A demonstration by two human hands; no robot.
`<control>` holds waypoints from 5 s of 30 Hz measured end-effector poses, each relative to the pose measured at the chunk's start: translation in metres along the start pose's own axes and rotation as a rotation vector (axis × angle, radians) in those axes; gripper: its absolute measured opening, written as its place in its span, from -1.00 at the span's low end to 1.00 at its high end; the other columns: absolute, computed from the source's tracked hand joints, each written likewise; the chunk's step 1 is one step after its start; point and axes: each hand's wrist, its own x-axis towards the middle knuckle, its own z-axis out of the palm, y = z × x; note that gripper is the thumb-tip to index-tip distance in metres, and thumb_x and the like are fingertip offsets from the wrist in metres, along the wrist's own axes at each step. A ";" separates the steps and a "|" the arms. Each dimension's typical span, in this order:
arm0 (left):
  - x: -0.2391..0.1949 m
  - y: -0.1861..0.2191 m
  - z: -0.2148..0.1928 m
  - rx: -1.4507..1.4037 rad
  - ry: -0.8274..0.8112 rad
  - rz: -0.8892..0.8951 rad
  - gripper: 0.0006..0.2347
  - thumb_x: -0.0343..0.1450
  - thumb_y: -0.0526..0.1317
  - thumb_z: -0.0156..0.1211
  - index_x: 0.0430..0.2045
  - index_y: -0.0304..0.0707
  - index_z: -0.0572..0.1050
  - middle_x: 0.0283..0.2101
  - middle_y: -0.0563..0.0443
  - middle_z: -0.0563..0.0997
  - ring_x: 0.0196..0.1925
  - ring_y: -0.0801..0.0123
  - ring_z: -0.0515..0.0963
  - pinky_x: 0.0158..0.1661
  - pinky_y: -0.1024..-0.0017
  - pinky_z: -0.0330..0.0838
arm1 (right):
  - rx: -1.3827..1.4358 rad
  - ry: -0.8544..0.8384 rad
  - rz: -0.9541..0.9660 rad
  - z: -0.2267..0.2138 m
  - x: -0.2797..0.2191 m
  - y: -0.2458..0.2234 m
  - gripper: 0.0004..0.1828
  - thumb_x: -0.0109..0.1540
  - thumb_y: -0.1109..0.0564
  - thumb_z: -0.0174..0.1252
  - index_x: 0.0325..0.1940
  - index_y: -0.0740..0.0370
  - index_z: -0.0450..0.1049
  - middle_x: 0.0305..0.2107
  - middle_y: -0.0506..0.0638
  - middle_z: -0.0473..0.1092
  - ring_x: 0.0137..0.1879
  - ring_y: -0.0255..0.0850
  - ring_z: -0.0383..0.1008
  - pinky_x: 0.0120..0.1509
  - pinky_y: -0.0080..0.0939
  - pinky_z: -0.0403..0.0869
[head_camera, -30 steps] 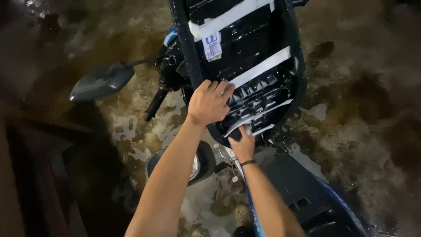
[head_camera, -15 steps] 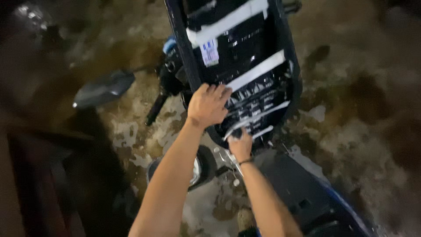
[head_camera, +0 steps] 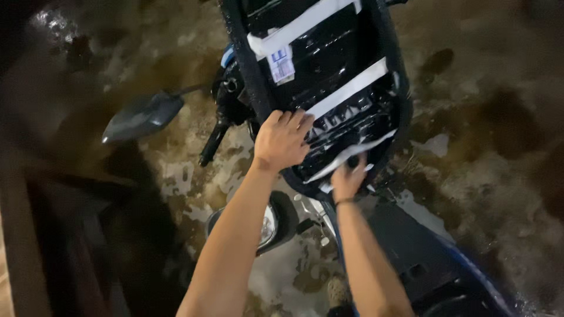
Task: The person washes a blue motorcycle using a sponge and soapy water from a bucket. They scrub the side panels, engine area, and under-seat compartment, repeatedly dipping the sponge into the bucket to reload soap.
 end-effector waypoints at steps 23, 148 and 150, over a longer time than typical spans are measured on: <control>0.012 0.000 0.003 -0.040 0.021 -0.001 -0.53 0.21 -0.12 0.25 0.02 -0.20 0.52 0.03 -0.05 0.58 -0.08 0.26 0.55 0.00 0.31 0.31 | -0.089 0.127 0.297 -0.094 0.076 0.009 -0.42 0.14 0.14 0.24 0.20 0.40 0.32 0.04 0.23 0.50 0.15 0.05 0.55 0.30 0.03 0.45; -0.914 -0.017 0.794 -0.325 -0.454 -1.029 -0.38 0.28 -0.31 0.18 0.30 0.25 0.33 0.12 -0.14 0.44 0.19 -0.01 0.37 0.10 0.04 0.28 | -1.003 -1.821 -0.413 0.353 -0.641 0.555 -0.33 0.18 0.13 0.19 0.39 -0.04 0.23 0.21 0.09 0.27 0.40 0.08 0.22 0.45 0.06 0.29; -0.913 -0.018 0.792 -0.374 -0.592 -1.082 -0.39 0.32 -0.30 0.19 0.31 0.33 0.29 0.17 -0.14 0.40 0.25 0.00 0.32 0.12 -0.04 0.25 | -1.044 -1.838 -0.471 0.351 -0.649 0.551 -0.28 0.19 0.09 0.23 0.44 -0.10 0.20 0.29 0.11 0.20 0.44 0.12 0.14 0.48 0.12 0.23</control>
